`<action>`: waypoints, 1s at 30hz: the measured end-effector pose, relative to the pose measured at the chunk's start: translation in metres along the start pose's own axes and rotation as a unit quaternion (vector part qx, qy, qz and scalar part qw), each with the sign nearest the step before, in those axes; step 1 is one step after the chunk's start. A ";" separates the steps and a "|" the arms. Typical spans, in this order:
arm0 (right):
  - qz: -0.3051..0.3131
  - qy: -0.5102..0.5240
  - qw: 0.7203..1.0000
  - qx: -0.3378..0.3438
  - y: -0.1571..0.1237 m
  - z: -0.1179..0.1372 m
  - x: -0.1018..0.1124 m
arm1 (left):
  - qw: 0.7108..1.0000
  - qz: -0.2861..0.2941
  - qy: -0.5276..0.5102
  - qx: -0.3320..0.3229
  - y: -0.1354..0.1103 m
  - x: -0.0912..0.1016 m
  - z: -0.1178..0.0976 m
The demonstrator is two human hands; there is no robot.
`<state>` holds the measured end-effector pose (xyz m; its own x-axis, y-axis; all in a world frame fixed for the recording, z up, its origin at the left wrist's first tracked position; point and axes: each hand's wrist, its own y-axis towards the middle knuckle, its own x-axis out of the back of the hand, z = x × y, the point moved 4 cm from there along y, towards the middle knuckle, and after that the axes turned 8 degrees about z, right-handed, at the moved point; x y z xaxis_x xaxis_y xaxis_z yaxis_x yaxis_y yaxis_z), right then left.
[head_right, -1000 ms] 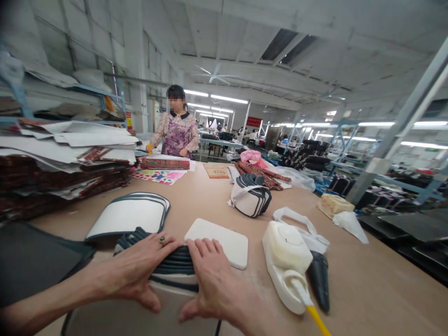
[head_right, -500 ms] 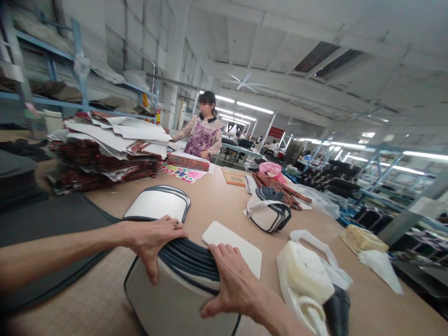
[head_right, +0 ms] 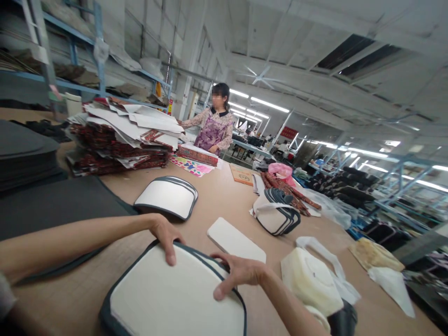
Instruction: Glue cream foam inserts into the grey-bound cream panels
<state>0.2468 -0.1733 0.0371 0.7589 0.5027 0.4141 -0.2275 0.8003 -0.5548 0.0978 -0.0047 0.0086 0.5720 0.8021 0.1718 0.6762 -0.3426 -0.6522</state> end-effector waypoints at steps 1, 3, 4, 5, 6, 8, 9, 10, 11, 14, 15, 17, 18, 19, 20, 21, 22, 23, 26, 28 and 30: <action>-0.032 -0.014 0.999 0.000 -0.001 -0.002 0.002 | 1.000 -0.007 -0.014 -0.004 0.004 0.005 0.006; -0.152 -0.089 0.984 -0.010 -0.008 0.010 0.002 | 0.999 -0.030 0.017 -0.017 0.004 0.013 0.008; -0.216 -0.135 0.967 -0.015 -0.012 0.023 -0.003 | 0.998 -0.042 0.047 -0.018 0.001 0.016 0.005; -0.292 -0.174 0.941 -0.009 -0.016 0.039 -0.010 | 0.995 -0.057 0.081 -0.014 -0.004 0.018 -0.001; -0.329 -0.208 0.921 0.014 -0.015 0.057 -0.021 | 0.990 -0.076 0.118 -0.007 -0.010 0.019 -0.007; -0.282 -0.265 0.921 0.035 -0.003 0.083 -0.050 | 0.974 -0.123 0.189 0.016 -0.024 0.014 -0.023; -0.257 -0.281 0.924 0.036 0.005 0.090 -0.063 | 0.960 -0.155 0.230 0.022 -0.031 0.007 -0.032; -0.235 -0.291 0.927 0.035 0.013 0.094 -0.072 | 0.941 -0.193 0.277 0.016 -0.038 -0.003 -0.042; -0.229 -0.299 0.926 0.037 0.019 0.094 -0.078 | 0.917 -0.233 0.324 0.000 -0.043 -0.015 -0.051; -0.258 -0.339 0.900 0.089 0.032 0.085 -0.086 | 0.830 -0.355 0.419 -0.094 -0.050 -0.063 -0.067; -0.266 -0.357 0.889 0.111 0.034 0.078 -0.088 | 0.816 -0.374 0.427 -0.113 -0.047 -0.077 -0.065; -0.283 -0.384 0.868 0.138 0.040 0.062 -0.091 | 0.811 -0.387 0.420 -0.125 -0.036 -0.098 -0.053; -0.289 -0.390 0.862 0.144 0.042 0.054 -0.093 | 0.815 -0.389 0.411 -0.123 -0.029 -0.104 -0.046; -0.294 -0.393 0.859 0.148 0.045 0.046 -0.095 | 0.821 -0.391 0.399 -0.117 -0.024 -0.107 -0.039; -0.295 -0.392 0.858 0.150 0.047 0.040 -0.098 | 0.826 -0.394 0.386 -0.111 -0.019 -0.107 -0.034; -0.293 -0.388 0.861 0.150 0.048 0.035 -0.099 | 0.831 -0.396 0.376 -0.106 -0.015 -0.107 -0.030; -0.289 -0.380 0.866 0.150 0.049 0.032 -0.100 | 0.835 -0.397 0.367 -0.103 -0.013 -0.105 -0.028; -0.285 -0.369 0.872 0.151 0.049 0.031 -0.100 | 0.838 -0.397 0.360 -0.103 -0.012 -0.104 -0.027; -0.289 -0.323 0.886 0.166 0.046 0.035 -0.097 | 0.843 -0.401 0.344 -0.105 -0.013 -0.102 -0.025; -0.314 -0.297 0.881 0.190 0.045 0.039 -0.094 | 0.841 -0.411 0.336 -0.104 -0.013 -0.103 -0.023; -0.339 -0.291 0.869 0.210 0.045 0.041 -0.090 | 0.837 -0.424 0.330 -0.103 -0.014 -0.107 -0.022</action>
<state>0.1436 -0.1689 0.0046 0.3963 -0.1499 0.9058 -0.1435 0.9644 0.2223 0.0376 -0.0964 0.0160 -0.0685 0.3780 0.9233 0.9959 0.0814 0.0406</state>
